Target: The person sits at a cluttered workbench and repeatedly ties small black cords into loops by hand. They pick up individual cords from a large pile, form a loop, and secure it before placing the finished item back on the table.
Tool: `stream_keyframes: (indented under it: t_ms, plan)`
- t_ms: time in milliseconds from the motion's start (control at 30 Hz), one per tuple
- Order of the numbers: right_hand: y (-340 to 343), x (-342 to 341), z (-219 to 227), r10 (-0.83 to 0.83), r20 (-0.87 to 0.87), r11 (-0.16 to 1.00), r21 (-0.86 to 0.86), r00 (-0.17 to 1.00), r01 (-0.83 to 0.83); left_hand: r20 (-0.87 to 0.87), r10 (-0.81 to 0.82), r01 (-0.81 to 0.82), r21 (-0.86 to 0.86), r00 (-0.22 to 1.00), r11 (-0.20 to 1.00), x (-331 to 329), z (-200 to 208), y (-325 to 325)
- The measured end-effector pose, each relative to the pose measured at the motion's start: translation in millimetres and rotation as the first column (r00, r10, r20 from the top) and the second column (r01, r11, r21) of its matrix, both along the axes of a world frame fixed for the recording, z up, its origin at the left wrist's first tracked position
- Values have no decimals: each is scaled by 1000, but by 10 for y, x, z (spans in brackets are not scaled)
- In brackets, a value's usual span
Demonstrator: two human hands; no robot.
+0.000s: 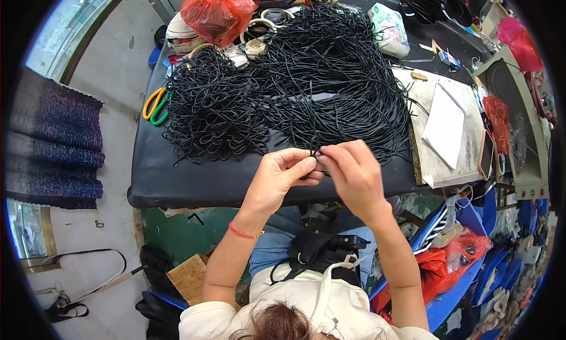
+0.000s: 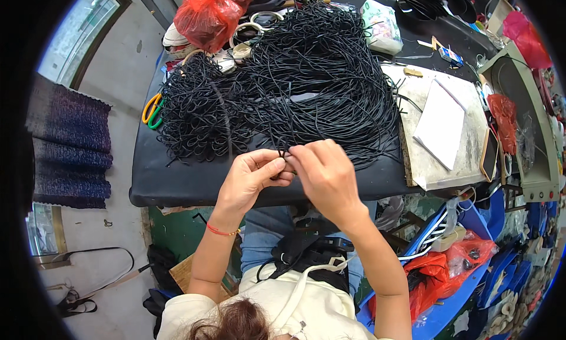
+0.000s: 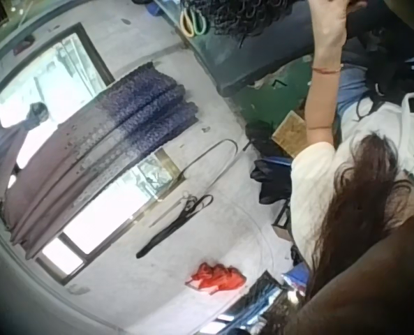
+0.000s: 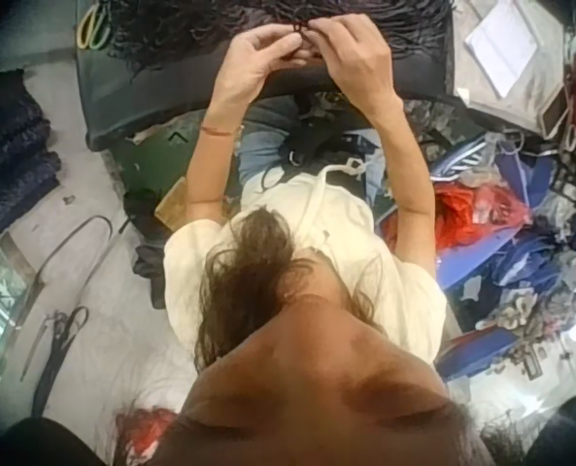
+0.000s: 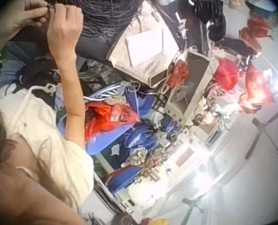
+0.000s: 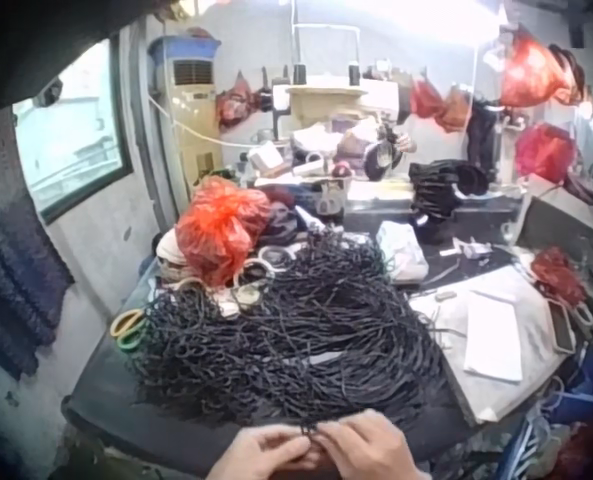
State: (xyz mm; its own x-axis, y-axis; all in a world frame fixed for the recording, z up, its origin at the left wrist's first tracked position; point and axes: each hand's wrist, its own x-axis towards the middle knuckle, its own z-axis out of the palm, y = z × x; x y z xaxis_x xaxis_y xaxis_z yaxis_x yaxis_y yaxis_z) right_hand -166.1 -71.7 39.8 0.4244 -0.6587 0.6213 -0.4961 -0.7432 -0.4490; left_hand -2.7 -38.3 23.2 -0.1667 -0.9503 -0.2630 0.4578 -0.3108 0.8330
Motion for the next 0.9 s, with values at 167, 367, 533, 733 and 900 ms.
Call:
stream_keyframes:
  t_ms: [167, 367, 533, 733, 900]
  plan:
    - [46, -89, 297, 46, -291, 991, -109, 955, -81, 328, 80, -34, -144, 941, 989, -48, -94, -3]
    - [-215, -192, 128, 52, 29, 944, 326, 998, -59, 162, -50, 70, -122, 986, 990, -31, 133, 131]
    - [44, -85, 10, 116, 157, 853, 490, 981, -179, -91, -72, 63, -104, 993, 993, -39, 65, 70]
    - [258, -47, 128, -13, 268, 696, 694, 963, -184, 178, 83, -54, -163, 981, 985, -44, -7, 89]
    - [266, -85, 31, -138, 608, 362, 766, 782, -531, 39, 156, -148, -151, 987, 977, -101, -66, 123]
